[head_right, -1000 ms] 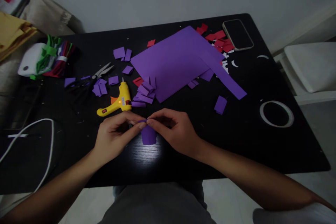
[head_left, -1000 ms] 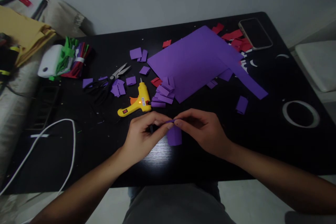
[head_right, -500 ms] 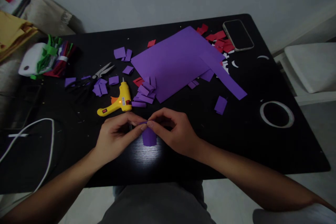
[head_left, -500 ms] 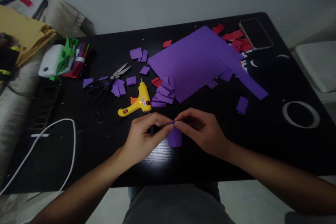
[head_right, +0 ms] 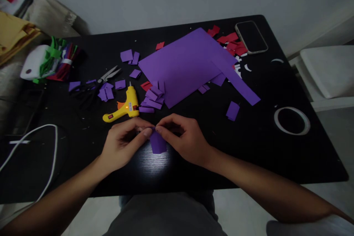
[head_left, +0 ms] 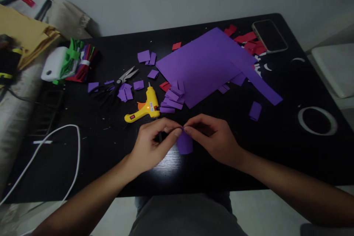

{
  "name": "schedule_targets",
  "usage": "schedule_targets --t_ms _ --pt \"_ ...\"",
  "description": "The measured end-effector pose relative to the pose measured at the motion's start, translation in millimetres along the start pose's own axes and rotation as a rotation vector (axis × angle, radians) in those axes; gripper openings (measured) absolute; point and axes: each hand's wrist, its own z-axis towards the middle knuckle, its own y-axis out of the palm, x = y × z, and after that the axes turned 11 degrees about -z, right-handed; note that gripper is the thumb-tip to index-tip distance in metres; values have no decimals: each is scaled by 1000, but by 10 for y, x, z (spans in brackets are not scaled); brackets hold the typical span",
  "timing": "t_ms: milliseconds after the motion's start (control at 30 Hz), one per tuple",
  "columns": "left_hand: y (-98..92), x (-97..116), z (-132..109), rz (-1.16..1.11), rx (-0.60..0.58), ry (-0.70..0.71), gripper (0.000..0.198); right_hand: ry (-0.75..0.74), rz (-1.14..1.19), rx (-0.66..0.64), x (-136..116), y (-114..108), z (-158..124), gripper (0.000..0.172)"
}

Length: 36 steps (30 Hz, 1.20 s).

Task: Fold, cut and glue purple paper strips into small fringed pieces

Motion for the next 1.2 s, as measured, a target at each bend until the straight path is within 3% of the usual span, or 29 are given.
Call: schedule_targets --t_ms 600,1200 --pt "-2 3 3 13 29 20 4 64 22 -9 -33 -4 1 8" --pt "-8 -27 -10 -34 42 -58 9 71 18 -5 -51 -16 25 10"
